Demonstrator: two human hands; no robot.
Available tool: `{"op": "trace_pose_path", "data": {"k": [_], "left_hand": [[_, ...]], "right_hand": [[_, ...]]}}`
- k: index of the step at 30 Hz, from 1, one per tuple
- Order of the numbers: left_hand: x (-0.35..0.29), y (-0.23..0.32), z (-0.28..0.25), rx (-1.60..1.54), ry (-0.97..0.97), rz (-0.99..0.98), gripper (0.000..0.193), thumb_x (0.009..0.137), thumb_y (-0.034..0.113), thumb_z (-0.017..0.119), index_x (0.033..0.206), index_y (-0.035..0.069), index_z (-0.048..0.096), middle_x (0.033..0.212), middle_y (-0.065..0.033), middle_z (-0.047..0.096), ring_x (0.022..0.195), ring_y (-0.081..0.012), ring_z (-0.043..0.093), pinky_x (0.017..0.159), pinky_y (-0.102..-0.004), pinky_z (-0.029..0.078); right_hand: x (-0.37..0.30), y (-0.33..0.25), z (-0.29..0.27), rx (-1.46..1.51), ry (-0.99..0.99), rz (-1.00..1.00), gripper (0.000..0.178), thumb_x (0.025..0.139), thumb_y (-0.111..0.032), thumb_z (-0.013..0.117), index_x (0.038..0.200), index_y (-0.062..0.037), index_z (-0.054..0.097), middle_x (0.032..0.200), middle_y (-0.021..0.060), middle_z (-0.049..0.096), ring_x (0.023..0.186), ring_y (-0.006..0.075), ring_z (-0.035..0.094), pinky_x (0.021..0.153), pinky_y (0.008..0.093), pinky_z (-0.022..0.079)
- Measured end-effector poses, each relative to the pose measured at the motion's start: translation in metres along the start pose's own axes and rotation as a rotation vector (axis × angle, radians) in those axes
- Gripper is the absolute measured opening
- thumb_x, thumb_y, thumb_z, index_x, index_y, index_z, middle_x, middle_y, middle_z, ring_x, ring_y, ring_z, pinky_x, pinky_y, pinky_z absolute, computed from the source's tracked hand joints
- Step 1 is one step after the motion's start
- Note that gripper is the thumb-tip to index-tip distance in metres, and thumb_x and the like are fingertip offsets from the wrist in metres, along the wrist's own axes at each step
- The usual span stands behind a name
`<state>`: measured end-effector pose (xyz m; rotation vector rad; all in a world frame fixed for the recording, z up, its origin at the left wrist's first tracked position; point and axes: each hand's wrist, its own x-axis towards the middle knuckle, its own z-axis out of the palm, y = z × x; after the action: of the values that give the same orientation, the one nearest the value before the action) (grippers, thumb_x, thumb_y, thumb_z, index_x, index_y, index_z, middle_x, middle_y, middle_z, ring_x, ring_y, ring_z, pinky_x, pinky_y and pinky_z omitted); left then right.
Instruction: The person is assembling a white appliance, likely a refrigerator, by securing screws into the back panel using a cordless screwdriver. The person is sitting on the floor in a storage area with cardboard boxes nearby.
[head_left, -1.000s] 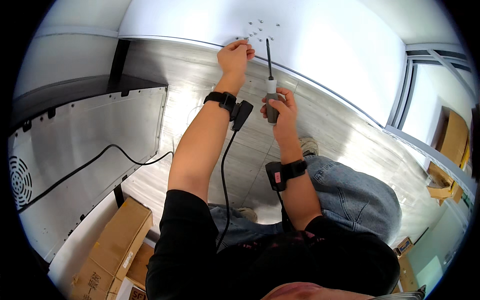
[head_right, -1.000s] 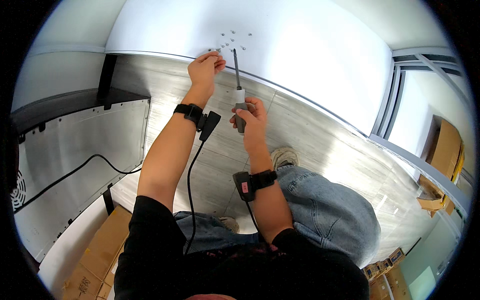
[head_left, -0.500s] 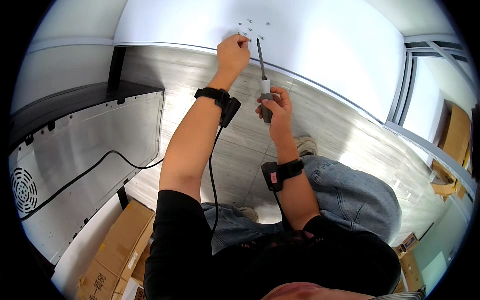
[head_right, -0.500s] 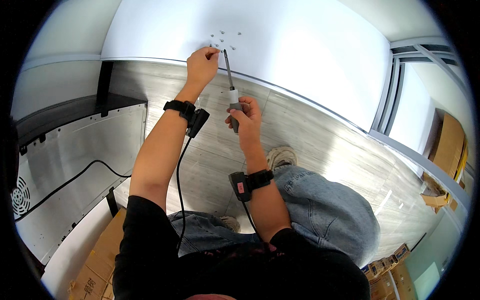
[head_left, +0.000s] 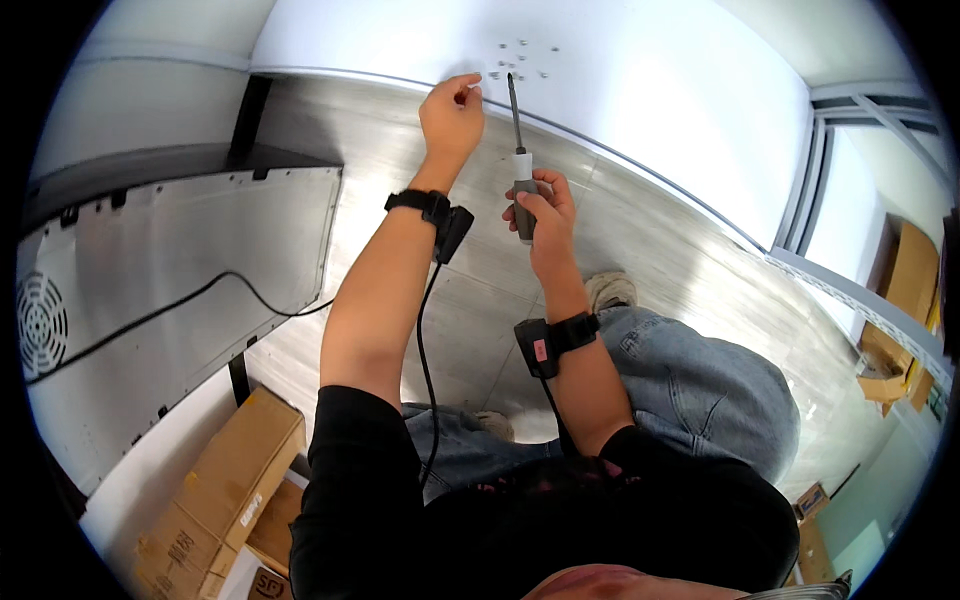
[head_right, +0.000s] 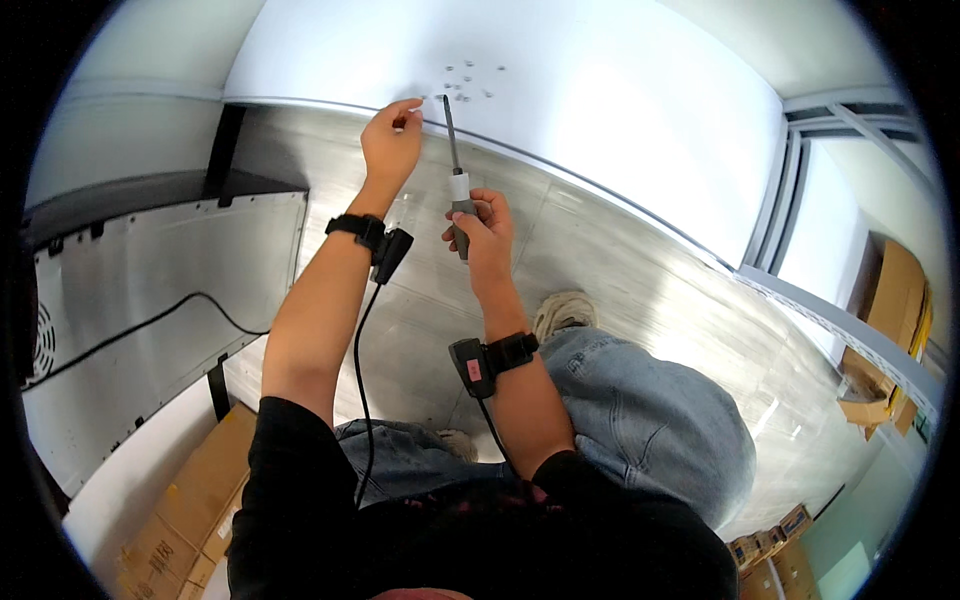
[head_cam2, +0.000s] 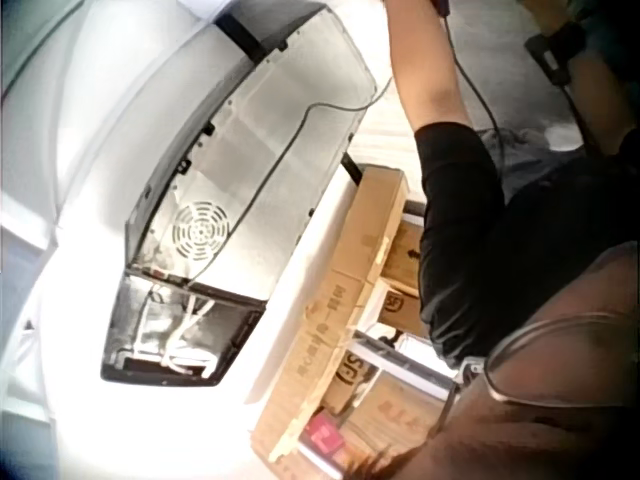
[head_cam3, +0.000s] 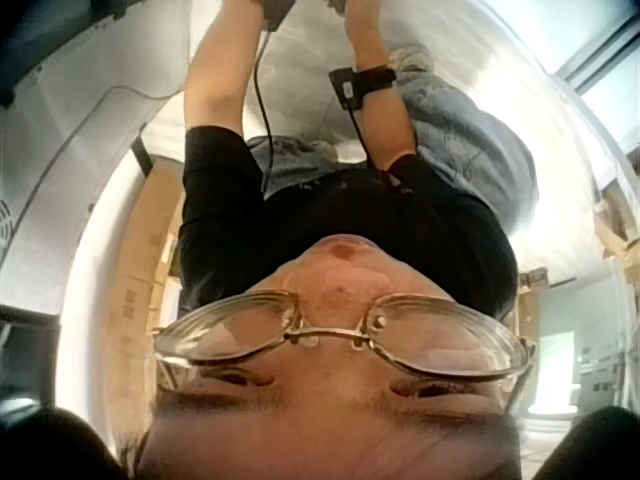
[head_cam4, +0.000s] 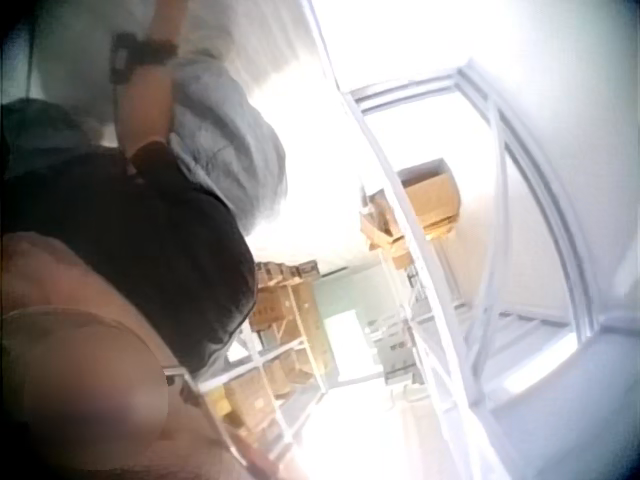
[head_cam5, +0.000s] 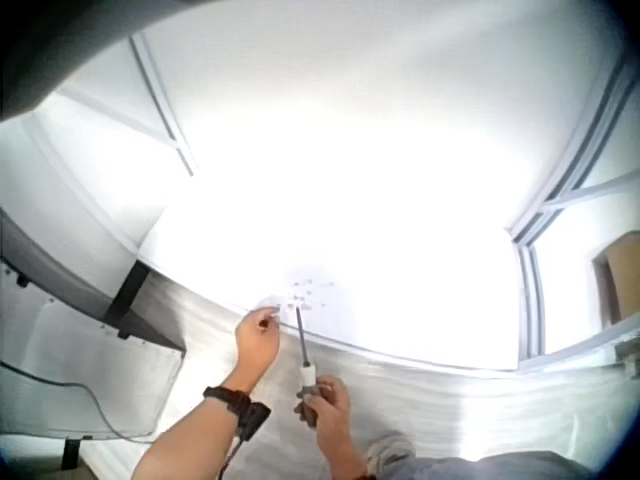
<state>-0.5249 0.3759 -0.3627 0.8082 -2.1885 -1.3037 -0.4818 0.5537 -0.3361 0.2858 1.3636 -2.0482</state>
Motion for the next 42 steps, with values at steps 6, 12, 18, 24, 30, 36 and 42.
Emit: {"op": "trace_pose_path", "data": {"k": [6,12,18,24,30,36,42], "left_hand": [[-0.071,-0.006,-0.088,-0.721,-0.012,-0.620,0.024,0.093,0.008,0.038,0.104,-0.001,0.058,0.084,-0.0095,0.064,0.068,-0.0171,0.061,0.062,-0.0282,0.051],[-0.162,-0.019,-0.173,-0.735,0.178,-0.794,0.029,0.093,0.007,0.029,0.106,0.001,0.054,0.088,-0.0109,0.063,0.077,-0.0201,0.064,0.068,-0.0276,0.052],[-0.241,-0.037,-0.228,-0.832,0.316,-0.831,0.027,0.098,0.015,0.028,0.108,0.002,0.050,0.087,-0.0100,0.063,0.082,-0.0218,0.065,0.069,-0.0288,0.052],[-0.264,-0.075,-0.271,-0.876,0.469,-0.804,0.029,0.099,0.017,0.027,0.120,0.004,0.043,0.103,-0.0146,0.058,0.087,-0.0254,0.063,0.075,-0.0328,0.054],[-0.258,-0.087,-0.292,-0.825,0.420,-0.799,0.025,0.098,0.016,0.035,0.117,0.008,0.049,0.103,-0.0104,0.061,0.079,-0.0225,0.065,0.064,-0.0300,0.055],[-0.250,-0.090,-0.292,-0.842,0.501,-0.783,0.019,0.095,0.014,0.044,0.111,0.005,0.051,0.101,-0.0110,0.063,0.075,-0.0225,0.066,0.058,-0.0272,0.055],[-0.251,-0.091,-0.293,-0.861,0.542,-0.772,0.020,0.094,0.013,0.047,0.110,0.001,0.050,0.101,-0.0124,0.064,0.071,-0.0218,0.067,0.054,-0.0252,0.055]], "right_hand": [[-0.022,0.043,0.030,-0.219,-0.281,0.086,0.034,0.075,-0.003,0.055,0.108,-0.0050,0.047,0.088,0.0122,0.060,0.064,0.0181,0.059,0.054,0.0288,0.045],[-0.060,0.082,0.048,-0.412,-0.609,0.276,0.033,0.068,0.000,0.053,0.100,-0.0038,0.051,0.084,0.0107,0.061,0.064,0.0156,0.059,0.053,0.0265,0.044],[-0.089,0.112,0.064,-0.569,-0.837,0.465,0.033,0.069,0.002,0.052,0.101,-0.0018,0.051,0.087,0.0125,0.061,0.065,0.0170,0.059,0.053,0.0281,0.044],[-0.123,0.154,0.083,-0.584,-0.776,0.523,0.033,0.075,-0.003,0.055,0.107,-0.0015,0.049,0.089,0.0138,0.060,0.068,0.0191,0.061,0.056,0.0298,0.047],[-0.145,0.172,0.084,-0.499,-0.638,0.622,0.038,0.086,-0.019,0.057,0.119,-0.0036,0.046,0.086,0.0104,0.060,0.066,0.0164,0.060,0.055,0.0306,0.048],[-0.147,0.174,0.081,-0.494,-0.643,0.505,0.034,0.093,-0.028,0.049,0.117,-0.0048,0.048,0.084,0.0093,0.060,0.052,0.0103,0.051,0.045,0.0249,0.041],[-0.151,0.179,0.084,-0.389,-0.605,0.543,0.029,0.092,-0.030,0.049,0.109,-0.0061,0.052,0.080,0.0079,0.060,0.048,0.0102,0.046,0.043,0.0252,0.037]]}}
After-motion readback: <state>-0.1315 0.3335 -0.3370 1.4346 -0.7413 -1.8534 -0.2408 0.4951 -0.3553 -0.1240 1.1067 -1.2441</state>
